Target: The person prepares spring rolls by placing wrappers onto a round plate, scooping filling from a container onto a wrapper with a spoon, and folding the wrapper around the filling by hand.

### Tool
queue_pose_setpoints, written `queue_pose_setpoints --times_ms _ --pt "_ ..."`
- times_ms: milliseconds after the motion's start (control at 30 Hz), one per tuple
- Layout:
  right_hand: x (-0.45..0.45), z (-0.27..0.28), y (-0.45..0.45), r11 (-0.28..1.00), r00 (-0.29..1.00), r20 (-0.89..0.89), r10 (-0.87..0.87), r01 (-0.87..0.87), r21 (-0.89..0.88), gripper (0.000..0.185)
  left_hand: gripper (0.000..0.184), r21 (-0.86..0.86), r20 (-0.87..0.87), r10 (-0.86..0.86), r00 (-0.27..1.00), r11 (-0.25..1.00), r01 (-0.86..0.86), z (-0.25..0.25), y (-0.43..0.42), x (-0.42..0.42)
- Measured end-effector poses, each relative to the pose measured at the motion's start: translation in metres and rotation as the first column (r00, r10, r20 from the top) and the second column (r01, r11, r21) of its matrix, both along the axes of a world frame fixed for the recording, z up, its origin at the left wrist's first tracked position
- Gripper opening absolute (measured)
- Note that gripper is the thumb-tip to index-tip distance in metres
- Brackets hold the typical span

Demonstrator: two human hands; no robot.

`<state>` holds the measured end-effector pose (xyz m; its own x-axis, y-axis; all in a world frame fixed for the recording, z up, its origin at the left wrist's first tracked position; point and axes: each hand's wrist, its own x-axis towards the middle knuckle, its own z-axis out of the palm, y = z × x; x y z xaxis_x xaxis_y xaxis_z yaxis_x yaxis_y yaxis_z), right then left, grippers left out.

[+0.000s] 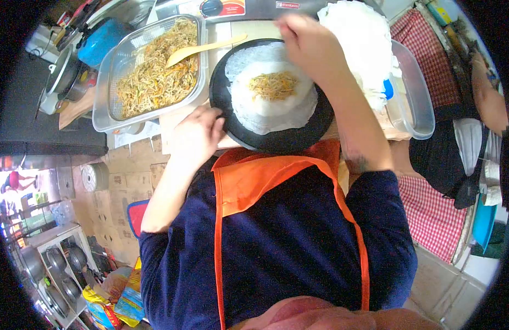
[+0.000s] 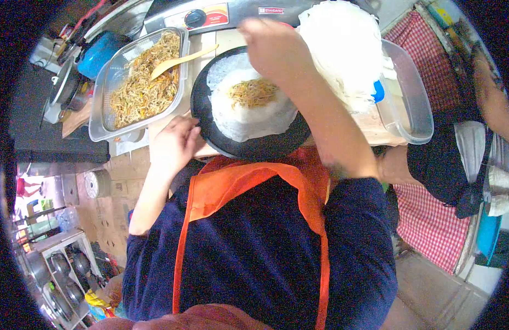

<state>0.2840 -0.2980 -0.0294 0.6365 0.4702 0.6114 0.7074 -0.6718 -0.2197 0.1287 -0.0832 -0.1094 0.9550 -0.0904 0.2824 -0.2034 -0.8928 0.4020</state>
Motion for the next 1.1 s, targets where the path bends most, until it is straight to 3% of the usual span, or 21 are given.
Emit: queue_pose_setpoints --times_ms 67,133,167,233,267,367,433,467,533,567,633,733,767,800,833,867,933,967,1033,1100 --pt "-0.020 -0.021 -0.021 0.959 0.930 -0.304 -0.207 0.132 -0.249 0.018 0.023 0.043 -0.006 -0.011 1.000 0.999 0.011 0.001 -0.019 0.019" --pt "-0.036 -0.052 -0.034 0.881 0.876 -0.346 -0.335 0.162 -0.444 0.027 0.028 0.231 -0.203 0.143 0.969 0.968 -0.095 0.000 -0.033 0.040" --pt "-0.039 -0.078 -0.040 0.882 0.879 -0.342 -0.332 0.161 -0.443 0.027 0.032 0.261 -0.182 0.153 0.971 0.960 -0.103 -0.009 -0.035 0.051" --pt "-0.040 -0.123 -0.049 0.903 0.938 0.013 -0.348 0.339 -0.265 0.040 0.033 0.304 -0.179 0.212 0.961 0.941 -0.150 -0.015 -0.039 0.067" --pt "-0.037 -0.127 -0.051 0.904 0.937 0.014 -0.349 0.341 -0.258 0.040 0.034 0.348 -0.177 0.265 0.948 0.918 -0.191 -0.018 -0.040 0.074" --pt "-0.027 -0.133 -0.055 0.894 0.901 -0.156 -0.404 0.353 -0.277 0.046 0.031 0.320 -0.148 0.288 0.946 0.919 -0.230 -0.026 -0.044 0.081" --pt "-0.015 -0.125 -0.053 0.948 0.874 -0.367 -0.319 0.284 -0.147 0.047 0.029 0.297 -0.139 0.294 0.946 0.923 -0.243 -0.026 -0.048 0.081" --pt "-0.009 -0.127 -0.053 0.947 0.873 -0.367 -0.321 0.287 -0.144 0.047 0.025 0.258 -0.101 0.276 0.956 0.935 -0.243 -0.028 -0.047 0.082" --pt "0.000 -0.129 -0.049 0.930 0.784 -0.572 -0.240 0.355 0.097 0.053 0.022 0.222 -0.058 0.263 0.963 0.944 -0.244 -0.031 -0.046 0.084" --pt "-0.002 -0.124 -0.048 0.931 0.785 -0.573 -0.235 0.352 0.101 0.053 0.020 0.177 -0.004 0.242 0.970 0.955 -0.237 -0.034 -0.046 0.085" --pt "-0.006 -0.111 -0.046 0.893 0.659 -0.712 -0.243 0.439 0.102 0.057 0.017 0.133 0.050 0.227 0.972 0.964 -0.232 -0.039 -0.043 0.087" --pt "-0.005 -0.121 -0.049 0.905 0.713 -0.655 -0.250 0.412 0.104 0.056 0.015 0.028 0.053 0.234 0.971 0.972 -0.235 -0.043 -0.045 0.088" --pt "-0.003 -0.123 -0.051 0.906 0.712 -0.655 -0.252 0.411 0.099 0.056 0.013 -0.136 -0.048 0.275 0.960 0.951 -0.279 -0.041 -0.047 0.089" --pt "-0.001 -0.124 -0.052 0.907 0.728 -0.647 -0.228 0.401 0.132 0.055 0.011 -0.290 -0.154 0.296 0.943 0.898 -0.330 -0.041 -0.048 0.089" --pt "0.000 -0.125 -0.052 0.906 0.743 -0.637 -0.203 0.390 0.166 0.054 0.012 -0.447 -0.146 0.234 0.961 0.851 -0.275 -0.050 -0.043 0.092" --pt "0.000 -0.122 -0.052 0.906 0.743 -0.637 -0.204 0.389 0.164 0.054 0.012 -0.449 -0.147 0.234 0.961 0.850 -0.275 -0.064 -0.039 0.098" --pt "0.001 -0.115 -0.050 0.885 0.677 -0.720 -0.153 0.417 0.205 0.052 0.021 -0.743 0.049 0.206 0.977 0.662 -0.103 -0.082 -0.035 0.106" --pt "0.000 -0.115 -0.049 0.887 0.677 -0.719 -0.153 0.416 0.203 0.052 0.030 -0.834 -0.072 0.183 0.981 0.529 -0.159 -0.075 -0.038 0.107" --pt "-0.001 -0.116 -0.047 0.857 0.679 -0.734 0.018 0.367 0.361 0.052 0.031 -0.807 -0.060 0.201 0.978 0.566 -0.166 -0.062 -0.043 0.103" --pt "-0.001 -0.107 -0.042 0.872 0.680 -0.730 0.061 0.320 0.371 0.052 0.033 -0.775 -0.005 0.229 0.973 0.615 -0.149 -0.052 -0.052 0.102"
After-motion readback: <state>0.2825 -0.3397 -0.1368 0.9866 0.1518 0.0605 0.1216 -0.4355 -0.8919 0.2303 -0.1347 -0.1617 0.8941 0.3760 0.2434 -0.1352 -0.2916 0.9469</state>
